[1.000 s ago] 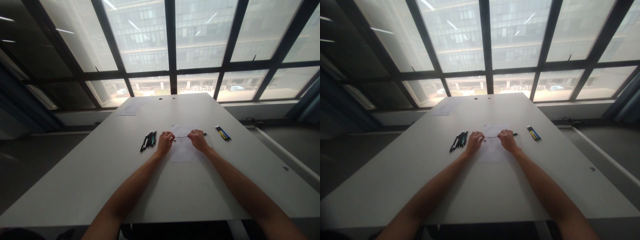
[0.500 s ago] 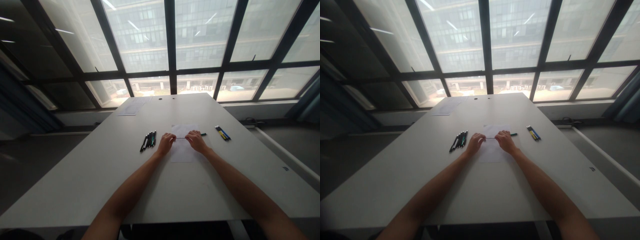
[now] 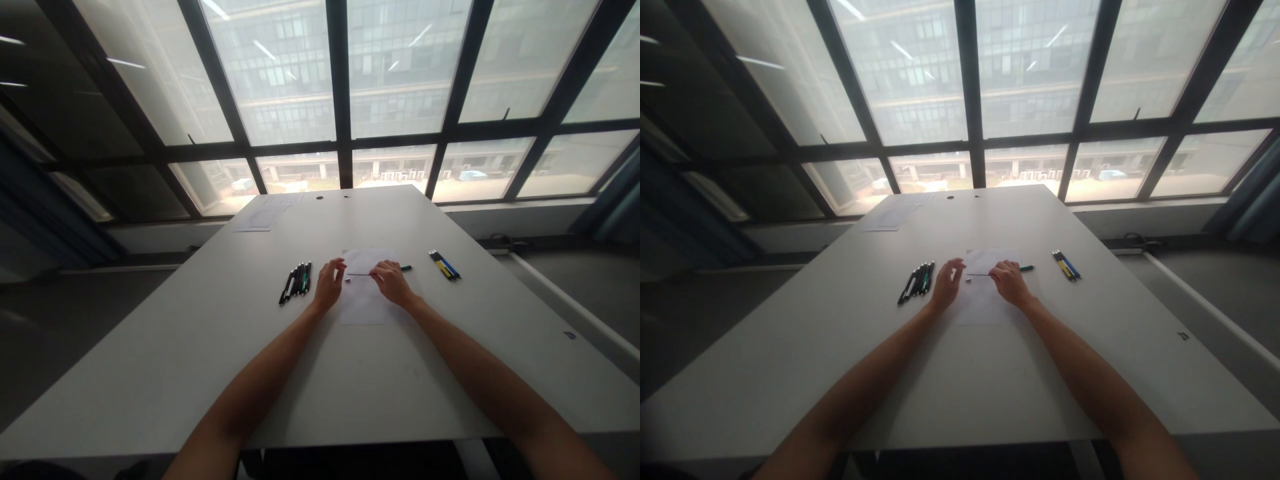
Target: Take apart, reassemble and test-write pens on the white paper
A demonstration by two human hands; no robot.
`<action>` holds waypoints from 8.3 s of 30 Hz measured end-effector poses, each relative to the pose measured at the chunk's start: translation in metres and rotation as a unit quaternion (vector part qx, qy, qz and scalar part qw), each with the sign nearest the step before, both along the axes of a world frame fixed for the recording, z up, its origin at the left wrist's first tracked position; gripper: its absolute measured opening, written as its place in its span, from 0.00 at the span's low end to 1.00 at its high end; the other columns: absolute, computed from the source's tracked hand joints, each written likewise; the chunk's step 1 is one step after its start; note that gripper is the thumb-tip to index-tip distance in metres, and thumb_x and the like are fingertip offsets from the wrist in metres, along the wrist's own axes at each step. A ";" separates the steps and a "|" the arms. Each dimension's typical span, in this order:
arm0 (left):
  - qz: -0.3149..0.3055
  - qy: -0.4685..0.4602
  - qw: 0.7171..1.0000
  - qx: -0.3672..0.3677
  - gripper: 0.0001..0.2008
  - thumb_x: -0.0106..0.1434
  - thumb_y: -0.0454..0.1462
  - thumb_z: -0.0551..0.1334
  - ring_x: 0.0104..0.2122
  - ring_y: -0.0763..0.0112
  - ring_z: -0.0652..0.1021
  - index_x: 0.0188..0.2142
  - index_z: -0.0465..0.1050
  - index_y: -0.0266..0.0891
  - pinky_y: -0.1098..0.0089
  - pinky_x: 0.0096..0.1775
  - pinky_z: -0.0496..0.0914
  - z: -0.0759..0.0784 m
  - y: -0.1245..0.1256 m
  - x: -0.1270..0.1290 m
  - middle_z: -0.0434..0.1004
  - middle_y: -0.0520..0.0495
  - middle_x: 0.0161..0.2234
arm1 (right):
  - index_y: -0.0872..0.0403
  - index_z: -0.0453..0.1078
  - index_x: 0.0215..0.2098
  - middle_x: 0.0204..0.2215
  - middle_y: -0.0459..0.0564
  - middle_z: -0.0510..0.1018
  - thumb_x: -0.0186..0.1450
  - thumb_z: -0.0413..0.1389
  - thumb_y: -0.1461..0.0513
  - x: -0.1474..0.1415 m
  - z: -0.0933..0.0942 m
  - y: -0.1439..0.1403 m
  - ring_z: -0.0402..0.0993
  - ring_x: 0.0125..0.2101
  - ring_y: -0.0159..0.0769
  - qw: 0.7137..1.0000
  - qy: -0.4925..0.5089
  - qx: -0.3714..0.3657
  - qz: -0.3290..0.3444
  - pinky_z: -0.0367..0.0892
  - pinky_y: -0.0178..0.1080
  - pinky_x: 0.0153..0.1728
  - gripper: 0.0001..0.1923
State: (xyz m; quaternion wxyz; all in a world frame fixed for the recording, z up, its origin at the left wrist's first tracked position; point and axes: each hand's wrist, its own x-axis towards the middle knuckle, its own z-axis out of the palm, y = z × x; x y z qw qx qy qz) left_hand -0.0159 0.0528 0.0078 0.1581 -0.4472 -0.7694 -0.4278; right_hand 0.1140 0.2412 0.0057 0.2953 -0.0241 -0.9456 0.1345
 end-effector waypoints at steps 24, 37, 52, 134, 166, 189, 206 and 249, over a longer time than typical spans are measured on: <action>0.034 -0.001 0.991 -0.131 0.04 0.61 0.36 0.65 0.43 0.62 0.76 0.36 0.79 0.44 0.61 0.48 0.66 -0.009 -0.002 -0.008 0.80 0.48 0.38 | 0.52 0.76 0.36 0.36 0.51 0.77 0.68 0.53 0.65 0.001 -0.003 0.007 0.67 0.41 0.41 0.998 -0.001 0.005 -0.064 0.52 0.42 0.45 0.09; 0.012 0.003 0.997 -0.077 0.02 0.60 0.36 0.68 0.39 0.65 0.78 0.34 0.79 0.42 0.65 0.46 0.67 -0.002 -0.002 -0.004 0.82 0.50 0.35 | 0.52 0.76 0.37 0.36 0.50 0.77 0.68 0.54 0.64 0.002 0.001 0.002 0.67 0.42 0.40 0.999 -0.013 0.017 -0.028 0.52 0.41 0.46 0.08; -0.028 -0.001 0.998 -0.062 0.03 0.59 0.34 0.68 0.37 0.66 0.79 0.34 0.79 0.42 0.65 0.46 0.70 -0.004 -0.001 -0.004 0.82 0.49 0.33 | 0.51 0.76 0.36 0.35 0.50 0.77 0.67 0.55 0.65 -0.001 -0.002 0.002 0.67 0.41 0.40 1.000 -0.008 0.015 -0.007 0.53 0.42 0.46 0.07; -0.040 -0.019 0.997 -0.059 0.06 0.64 0.36 0.62 0.30 0.70 0.76 0.32 0.79 0.41 0.72 0.38 0.69 0.006 -0.005 -0.007 0.78 0.50 0.28 | 0.54 0.74 0.34 0.34 0.52 0.75 0.66 0.55 0.64 -0.006 -0.016 0.037 0.71 0.38 0.39 0.980 0.068 -0.180 0.048 0.66 0.41 0.43 0.06; -0.094 -0.026 0.993 -0.063 0.07 0.61 0.37 0.66 0.30 0.71 0.77 0.40 0.78 0.42 0.71 0.37 0.70 -0.006 0.001 0.002 0.80 0.49 0.32 | 0.53 0.75 0.39 0.34 0.52 0.73 0.69 0.52 0.66 -0.009 -0.009 -0.012 0.69 0.37 0.40 0.980 0.067 -0.115 0.145 0.67 0.44 0.41 0.09; -0.117 -0.059 0.990 0.047 0.10 0.58 0.41 0.69 0.34 0.69 0.76 0.37 0.76 0.40 0.67 0.37 0.70 0.001 -0.002 0.003 0.79 0.48 0.34 | 0.52 0.76 0.37 0.34 0.50 0.73 0.67 0.55 0.66 -0.008 -0.004 -0.026 0.70 0.36 0.37 0.962 0.087 -0.210 0.152 0.66 0.40 0.41 0.07; -0.138 -0.138 0.980 0.030 0.12 0.58 0.45 0.68 0.32 0.68 0.78 0.35 0.80 0.39 0.68 0.36 0.72 -0.003 -0.002 0.000 0.81 0.46 0.33 | 0.53 0.76 0.38 0.33 0.50 0.74 0.68 0.55 0.64 -0.008 -0.006 -0.022 0.71 0.36 0.37 0.963 0.076 -0.211 0.152 0.67 0.40 0.40 0.07; -0.151 -0.105 0.983 0.014 0.17 0.58 0.39 0.68 0.37 0.69 0.76 0.48 0.75 0.41 0.69 0.36 0.69 0.003 0.000 0.004 0.79 0.45 0.39 | 0.52 0.76 0.39 0.34 0.51 0.74 0.68 0.55 0.64 -0.009 -0.007 -0.021 0.71 0.36 0.37 0.965 0.075 -0.202 0.148 0.67 0.41 0.41 0.07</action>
